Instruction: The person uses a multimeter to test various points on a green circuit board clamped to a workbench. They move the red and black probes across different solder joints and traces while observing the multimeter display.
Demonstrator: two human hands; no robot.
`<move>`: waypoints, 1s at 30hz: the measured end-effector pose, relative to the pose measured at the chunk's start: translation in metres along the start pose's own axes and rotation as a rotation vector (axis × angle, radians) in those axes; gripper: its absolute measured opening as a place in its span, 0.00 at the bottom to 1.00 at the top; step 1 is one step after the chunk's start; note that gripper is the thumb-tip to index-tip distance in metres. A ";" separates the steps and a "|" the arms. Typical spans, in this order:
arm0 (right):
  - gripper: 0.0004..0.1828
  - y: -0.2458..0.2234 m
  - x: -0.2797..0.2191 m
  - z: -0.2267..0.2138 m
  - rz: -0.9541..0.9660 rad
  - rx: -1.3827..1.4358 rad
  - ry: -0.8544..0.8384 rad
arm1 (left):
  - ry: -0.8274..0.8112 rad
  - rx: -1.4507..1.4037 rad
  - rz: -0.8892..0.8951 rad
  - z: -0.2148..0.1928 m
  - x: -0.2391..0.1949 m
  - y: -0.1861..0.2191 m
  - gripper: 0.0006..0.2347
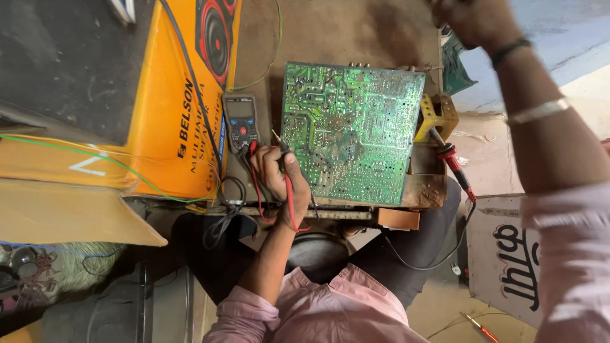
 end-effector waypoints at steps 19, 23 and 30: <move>0.11 -0.144 -0.115 -0.029 0.017 0.487 0.279 | -0.054 -0.009 0.036 0.003 -0.002 0.007 0.13; 0.15 -0.253 -0.164 0.016 -0.405 0.517 0.080 | -0.073 0.042 0.061 0.008 -0.004 0.005 0.12; 0.30 -0.296 -0.147 0.057 -0.333 0.477 0.011 | -0.017 0.056 0.071 0.007 -0.007 0.005 0.11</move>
Point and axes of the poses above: each hand's wrist, its own x-axis towards the middle knuckle, its own z-axis out of the palm, y = z × x, the point moved 10 cm from there along x, towards the middle knuckle, and after that the axes turned 1 degree about -x, right-handed, at the moved point
